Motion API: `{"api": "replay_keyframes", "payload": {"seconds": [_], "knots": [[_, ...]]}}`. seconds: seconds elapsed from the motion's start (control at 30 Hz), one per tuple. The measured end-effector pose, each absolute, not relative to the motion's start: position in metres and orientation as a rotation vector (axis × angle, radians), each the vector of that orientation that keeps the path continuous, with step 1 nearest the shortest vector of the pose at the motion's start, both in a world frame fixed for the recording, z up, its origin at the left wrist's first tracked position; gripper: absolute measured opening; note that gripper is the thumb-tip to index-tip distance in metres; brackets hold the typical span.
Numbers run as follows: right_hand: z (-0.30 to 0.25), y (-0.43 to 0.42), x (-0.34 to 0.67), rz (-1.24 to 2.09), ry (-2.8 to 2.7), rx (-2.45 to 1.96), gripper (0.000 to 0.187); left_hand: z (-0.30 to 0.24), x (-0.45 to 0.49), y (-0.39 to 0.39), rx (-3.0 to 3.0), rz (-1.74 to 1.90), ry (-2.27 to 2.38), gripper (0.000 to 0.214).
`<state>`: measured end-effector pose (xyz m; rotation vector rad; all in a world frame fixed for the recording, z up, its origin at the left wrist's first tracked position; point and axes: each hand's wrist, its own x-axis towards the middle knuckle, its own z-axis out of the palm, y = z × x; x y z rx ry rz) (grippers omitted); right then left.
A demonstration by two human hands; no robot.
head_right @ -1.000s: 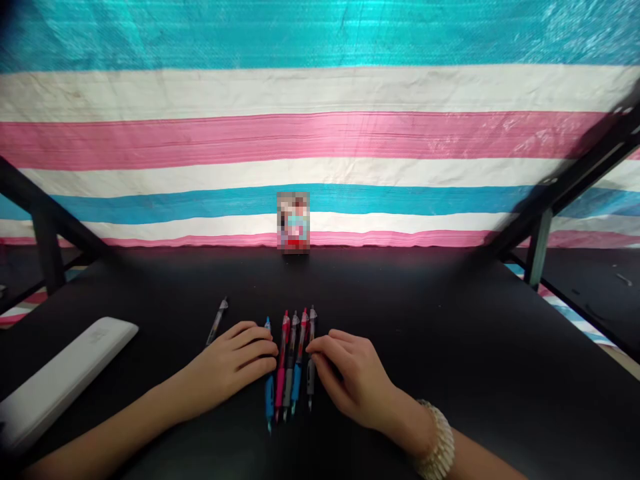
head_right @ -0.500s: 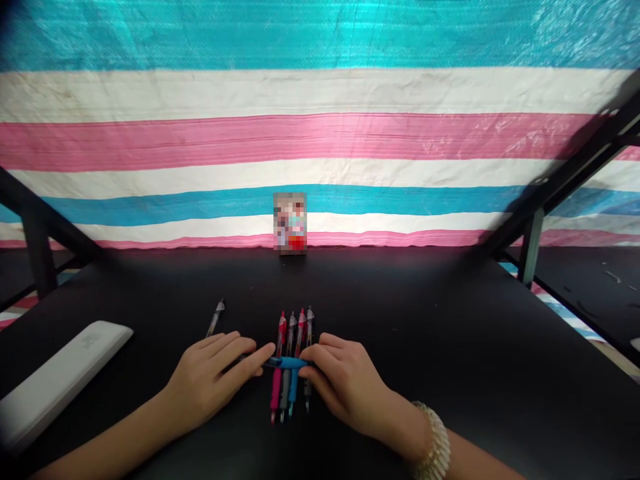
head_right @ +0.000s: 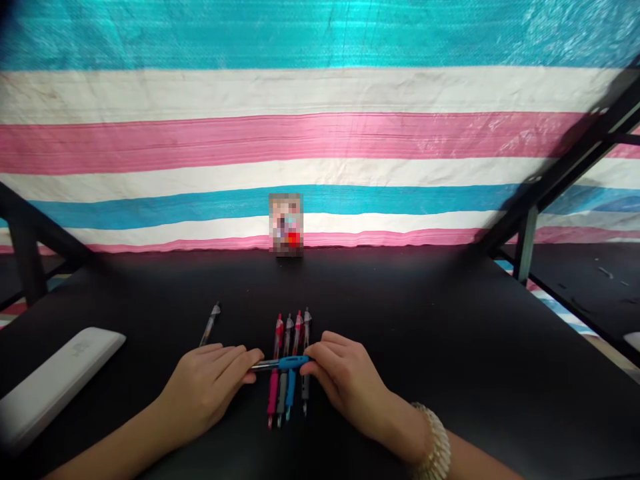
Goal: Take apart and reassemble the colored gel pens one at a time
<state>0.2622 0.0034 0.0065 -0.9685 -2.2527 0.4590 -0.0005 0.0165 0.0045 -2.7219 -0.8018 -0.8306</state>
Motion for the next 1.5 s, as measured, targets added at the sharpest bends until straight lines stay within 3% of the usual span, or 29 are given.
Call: {"api": "replay_keyframes", "payload": {"seconds": [0.3, 0.67, 0.93, 1.17, 1.33, 1.5], "knots": [[0.0, 0.003, 0.265, 0.367, -2.239, -0.843, 0.022, 0.002, -0.001, 0.01, -2.999, -0.714, -0.981, 0.033], [0.013, 0.003, 0.265, 0.699, -2.083, -1.077, 0.04, 0.001, -0.013, 0.014, -2.898, -1.293, -1.162, 0.019], [0.006, 0.003, 0.266, 0.784, -1.978, -1.112, 0.009, 0.009, -0.013, 0.012, -3.014, -1.286, -1.574, 0.016], [0.013, 0.002, 0.267, 0.889, -1.953, -1.177, 0.031, 0.01, -0.01, 0.011, -2.992, -1.324, -1.703, 0.017], [0.013, 0.004, 0.265, 0.932, -1.881, -1.18, 0.014, 0.01, -0.01, 0.012, -2.982, -1.314, -1.786, 0.017], [0.012, 0.006, 0.266, 1.05, -1.855, -1.211, 0.032, 0.01, -0.009, 0.011, -2.975, -1.339, -1.79, 0.017]]}}
